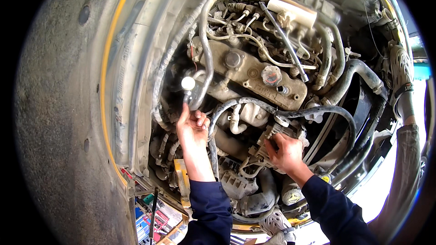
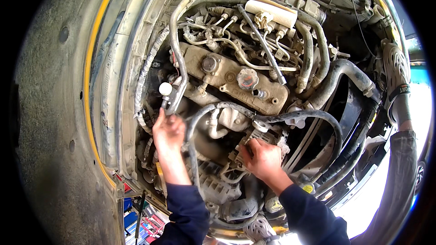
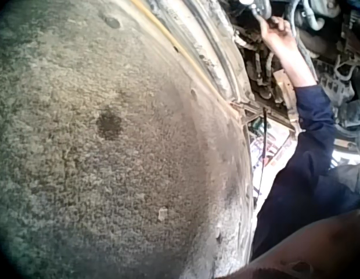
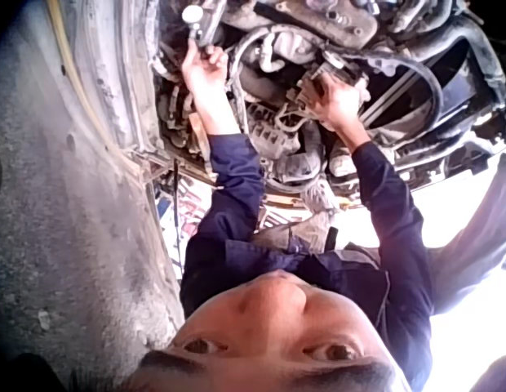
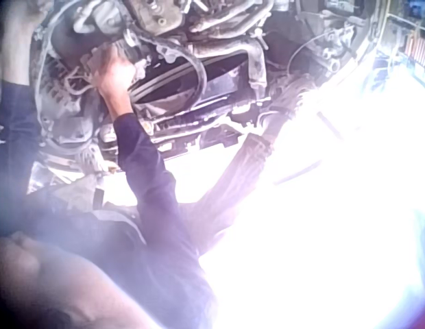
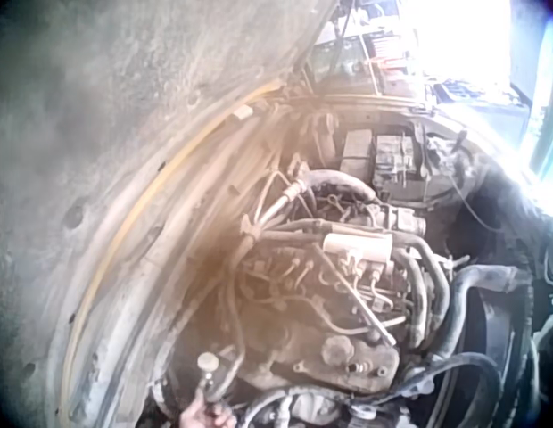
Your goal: The person works on a yellow car's engine with the hood open. They use a power drill to remove bolts and then use their hands to disconnect hoses and manipulate engine components.
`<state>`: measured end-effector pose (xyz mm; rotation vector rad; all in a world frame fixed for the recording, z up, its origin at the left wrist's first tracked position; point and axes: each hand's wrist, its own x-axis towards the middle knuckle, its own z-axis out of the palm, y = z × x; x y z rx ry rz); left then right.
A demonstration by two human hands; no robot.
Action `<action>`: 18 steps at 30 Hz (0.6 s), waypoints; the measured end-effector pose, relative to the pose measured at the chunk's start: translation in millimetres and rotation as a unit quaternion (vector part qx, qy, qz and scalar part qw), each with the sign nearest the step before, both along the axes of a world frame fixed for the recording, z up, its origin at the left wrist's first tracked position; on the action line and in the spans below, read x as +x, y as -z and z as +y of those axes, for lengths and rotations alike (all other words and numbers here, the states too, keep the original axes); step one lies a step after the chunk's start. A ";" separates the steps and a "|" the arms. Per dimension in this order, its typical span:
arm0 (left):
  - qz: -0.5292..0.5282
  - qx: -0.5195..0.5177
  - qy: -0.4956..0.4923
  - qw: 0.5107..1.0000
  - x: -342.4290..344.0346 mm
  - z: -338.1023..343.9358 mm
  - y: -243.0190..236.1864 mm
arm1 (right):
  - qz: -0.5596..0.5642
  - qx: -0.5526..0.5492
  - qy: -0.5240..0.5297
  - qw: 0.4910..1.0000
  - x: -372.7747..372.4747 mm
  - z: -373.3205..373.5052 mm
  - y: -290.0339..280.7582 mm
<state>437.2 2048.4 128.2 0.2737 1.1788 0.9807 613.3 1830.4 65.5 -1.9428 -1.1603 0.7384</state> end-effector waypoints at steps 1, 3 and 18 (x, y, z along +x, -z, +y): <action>0.001 0.002 0.001 1.000 0.5 -0.7 -0.6 | -0.003 -0.001 0.000 1.000 0.0 -0.5 0.4; 0.001 0.005 0.005 1.000 1.4 -3.1 -0.6 | -0.004 -0.001 0.001 1.000 1.1 -1.3 0.5; -0.029 0.033 0.027 0.999 -3.0 -5.8 10.1 | -0.022 0.000 -0.010 1.000 2.2 1.1 -2.2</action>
